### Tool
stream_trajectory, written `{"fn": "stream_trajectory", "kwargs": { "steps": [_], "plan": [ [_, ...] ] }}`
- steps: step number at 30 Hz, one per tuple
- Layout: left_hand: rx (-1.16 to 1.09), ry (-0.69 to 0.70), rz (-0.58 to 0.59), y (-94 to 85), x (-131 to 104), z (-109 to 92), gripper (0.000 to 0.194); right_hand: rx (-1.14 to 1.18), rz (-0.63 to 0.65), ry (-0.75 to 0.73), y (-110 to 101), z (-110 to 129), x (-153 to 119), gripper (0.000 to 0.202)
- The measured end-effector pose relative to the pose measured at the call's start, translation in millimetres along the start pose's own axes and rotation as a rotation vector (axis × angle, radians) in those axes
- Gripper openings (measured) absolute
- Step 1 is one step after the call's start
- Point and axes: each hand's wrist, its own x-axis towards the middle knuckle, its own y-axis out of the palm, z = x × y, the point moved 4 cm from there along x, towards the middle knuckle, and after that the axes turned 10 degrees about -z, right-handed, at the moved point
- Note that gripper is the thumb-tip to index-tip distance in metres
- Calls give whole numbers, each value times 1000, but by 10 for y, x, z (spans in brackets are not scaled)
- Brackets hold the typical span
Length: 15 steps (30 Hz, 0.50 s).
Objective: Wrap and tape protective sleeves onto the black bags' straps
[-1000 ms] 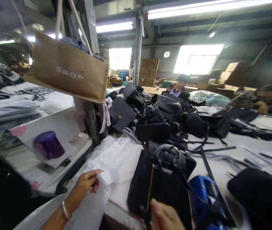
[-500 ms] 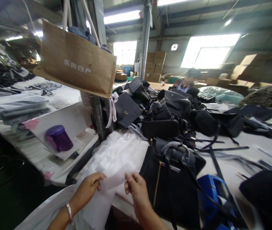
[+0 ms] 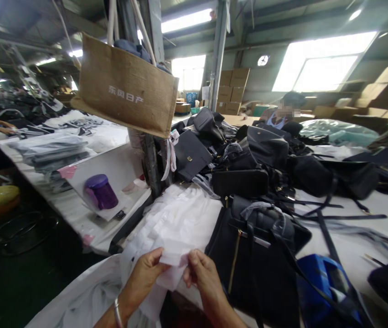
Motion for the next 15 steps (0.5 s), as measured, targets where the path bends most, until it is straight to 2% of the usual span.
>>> {"fn": "stream_trajectory", "kwargs": {
  "steps": [3, 6, 9, 11, 13, 15],
  "plan": [
    [211, 46, -146, -208, 51, 127, 37, -18, -41, -7, -90, -26, -4, 50],
    [494, 96, -387, -570, 113, 220, 38, -94, -102, -85, -181, -38, -67, 45],
    [669, 144, -500, -857, 88, 185, 29, -193, -92, -150, -250, -47, -196, 38],
    [873, 266, -576, -908, 0, 26, 40, -229, -94, -153, -285, -40, -299, 33],
    [1029, 425, -671, -829, -118, -173, 57, -238, -121, -135, -296, -17, -392, 26],
    [961, 473, -687, -666, -198, -262, 66, -212, -158, -107, -272, 3, -456, 22]
  ]
}}
